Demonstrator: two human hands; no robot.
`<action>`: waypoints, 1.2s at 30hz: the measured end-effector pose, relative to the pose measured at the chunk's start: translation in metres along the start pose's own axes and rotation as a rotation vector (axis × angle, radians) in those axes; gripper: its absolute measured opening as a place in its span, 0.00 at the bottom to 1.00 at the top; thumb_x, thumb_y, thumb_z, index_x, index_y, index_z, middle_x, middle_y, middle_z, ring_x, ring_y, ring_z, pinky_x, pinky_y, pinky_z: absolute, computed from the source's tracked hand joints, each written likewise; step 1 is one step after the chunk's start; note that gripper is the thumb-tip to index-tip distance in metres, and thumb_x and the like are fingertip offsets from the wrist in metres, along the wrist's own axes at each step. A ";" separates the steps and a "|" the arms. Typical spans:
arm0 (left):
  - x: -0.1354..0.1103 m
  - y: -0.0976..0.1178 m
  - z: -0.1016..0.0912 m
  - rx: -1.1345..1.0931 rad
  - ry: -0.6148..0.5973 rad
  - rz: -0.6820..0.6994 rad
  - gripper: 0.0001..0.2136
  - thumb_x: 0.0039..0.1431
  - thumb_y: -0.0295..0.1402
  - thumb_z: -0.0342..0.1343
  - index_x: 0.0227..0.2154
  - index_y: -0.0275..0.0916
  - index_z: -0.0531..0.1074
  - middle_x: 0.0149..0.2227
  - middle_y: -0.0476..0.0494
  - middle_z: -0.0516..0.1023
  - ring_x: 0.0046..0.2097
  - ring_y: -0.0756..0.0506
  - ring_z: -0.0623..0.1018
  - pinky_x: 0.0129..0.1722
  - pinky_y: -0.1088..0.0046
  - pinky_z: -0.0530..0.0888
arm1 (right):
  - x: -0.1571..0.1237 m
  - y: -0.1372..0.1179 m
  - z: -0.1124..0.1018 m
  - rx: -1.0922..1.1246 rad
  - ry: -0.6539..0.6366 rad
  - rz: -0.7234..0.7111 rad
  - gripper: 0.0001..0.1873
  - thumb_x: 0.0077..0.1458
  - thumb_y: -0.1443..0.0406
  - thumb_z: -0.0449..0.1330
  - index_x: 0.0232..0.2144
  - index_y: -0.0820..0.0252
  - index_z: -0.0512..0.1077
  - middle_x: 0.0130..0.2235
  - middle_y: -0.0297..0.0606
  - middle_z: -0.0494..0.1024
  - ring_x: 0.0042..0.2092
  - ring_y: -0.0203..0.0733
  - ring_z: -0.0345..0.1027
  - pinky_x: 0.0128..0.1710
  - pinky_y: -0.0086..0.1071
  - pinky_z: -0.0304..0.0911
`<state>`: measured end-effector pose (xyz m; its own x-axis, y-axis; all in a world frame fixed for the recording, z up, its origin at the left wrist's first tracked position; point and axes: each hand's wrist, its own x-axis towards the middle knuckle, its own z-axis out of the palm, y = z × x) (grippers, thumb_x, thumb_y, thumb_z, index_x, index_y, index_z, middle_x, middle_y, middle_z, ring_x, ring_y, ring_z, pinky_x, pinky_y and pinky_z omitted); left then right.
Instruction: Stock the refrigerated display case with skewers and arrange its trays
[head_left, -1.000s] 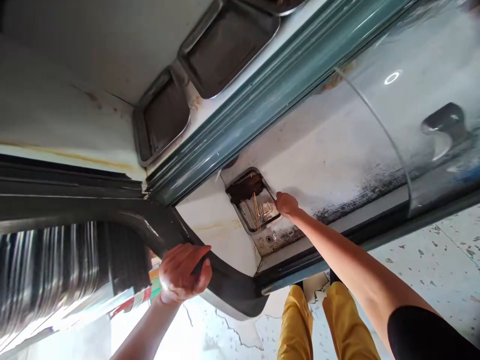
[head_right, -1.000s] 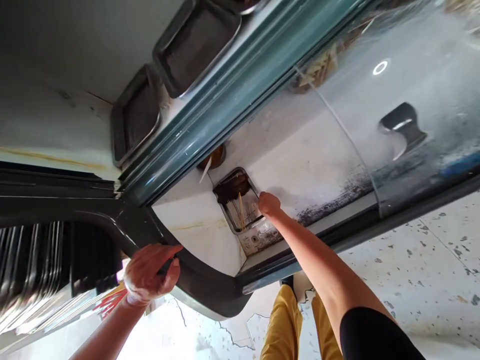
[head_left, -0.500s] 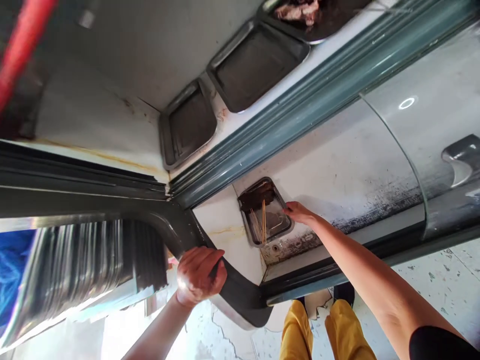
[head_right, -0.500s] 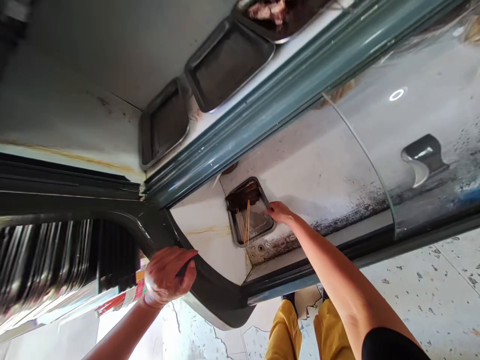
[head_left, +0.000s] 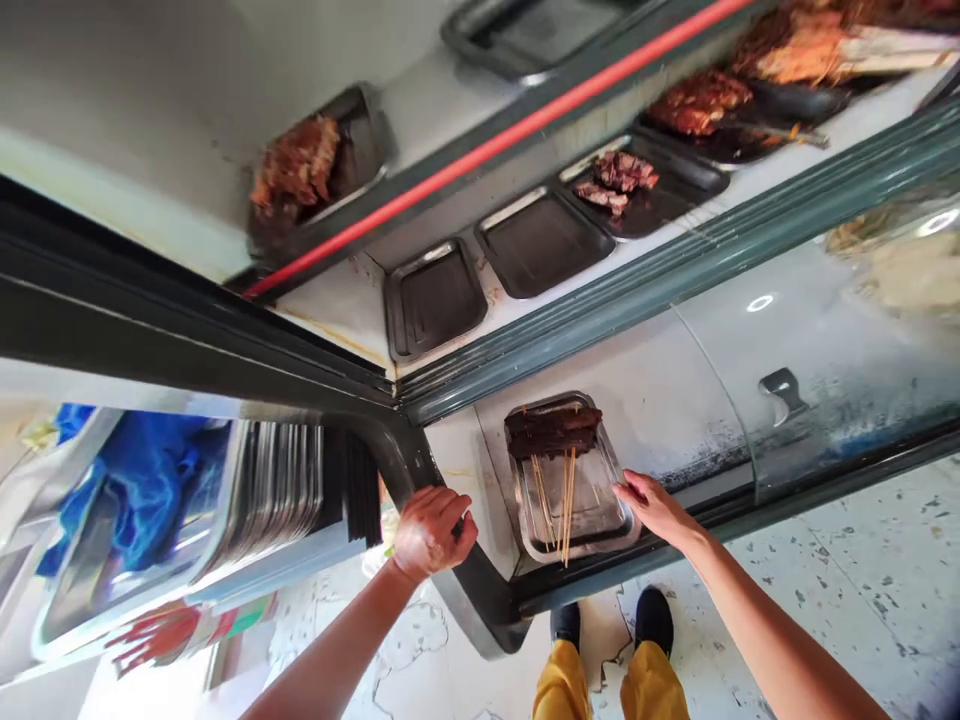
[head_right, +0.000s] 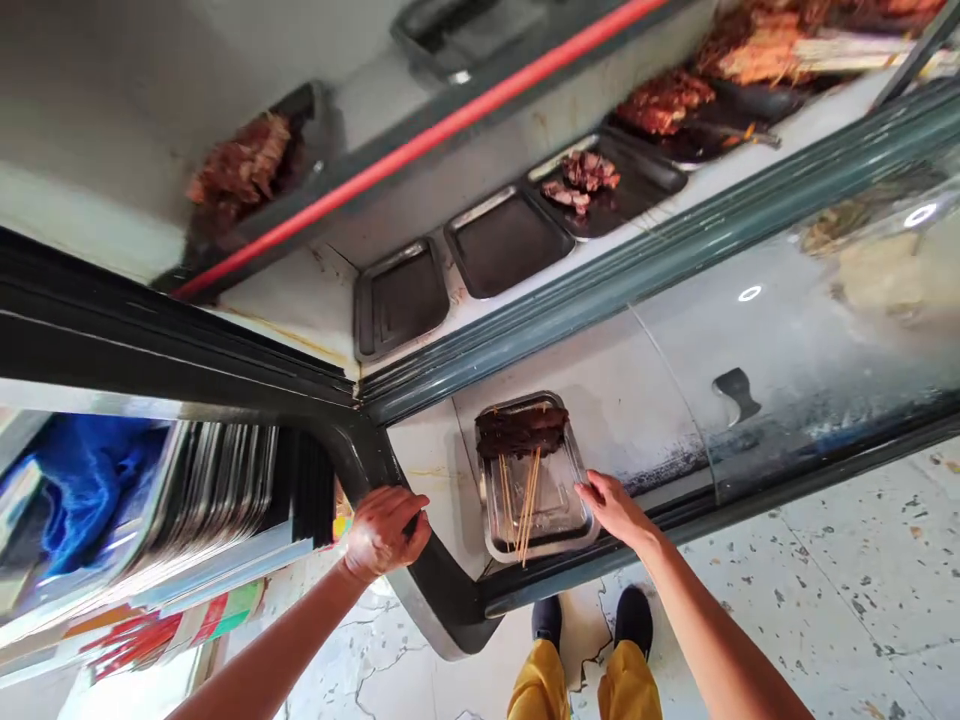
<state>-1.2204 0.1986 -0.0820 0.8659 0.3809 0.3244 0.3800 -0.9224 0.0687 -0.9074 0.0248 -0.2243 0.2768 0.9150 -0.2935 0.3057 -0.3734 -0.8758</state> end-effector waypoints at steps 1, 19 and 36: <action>-0.001 0.001 0.001 0.001 0.003 -0.004 0.06 0.57 0.28 0.52 0.31 0.37 0.75 0.25 0.46 0.75 0.27 0.46 0.74 0.30 0.67 0.70 | -0.015 -0.004 -0.007 0.005 0.015 0.030 0.25 0.54 0.42 0.50 0.22 0.55 0.63 0.22 0.34 0.68 0.27 0.40 0.62 0.31 0.32 0.63; -0.006 0.005 0.027 0.042 -0.244 -0.150 0.04 0.51 0.31 0.55 0.26 0.38 0.74 0.28 0.41 0.76 0.32 0.41 0.77 0.38 0.62 0.74 | -0.137 -0.126 -0.171 0.065 0.167 0.282 0.35 0.37 0.38 0.64 0.39 0.55 0.83 0.46 0.43 0.83 0.53 0.61 0.74 0.52 0.40 0.72; 0.011 0.015 0.027 -0.051 -0.436 -0.294 0.08 0.50 0.31 0.57 0.31 0.35 0.77 0.34 0.35 0.79 0.41 0.36 0.79 0.49 0.56 0.75 | -0.005 -0.331 -0.286 0.114 0.244 -0.040 0.30 0.36 0.42 0.70 0.32 0.60 0.76 0.35 0.45 0.82 0.36 0.48 0.78 0.33 0.33 0.75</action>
<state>-1.1961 0.1910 -0.1029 0.7842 0.6052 -0.1369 0.6203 -0.7705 0.1468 -0.7490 0.0999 0.1767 0.4817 0.8599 -0.1690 0.2197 -0.3052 -0.9266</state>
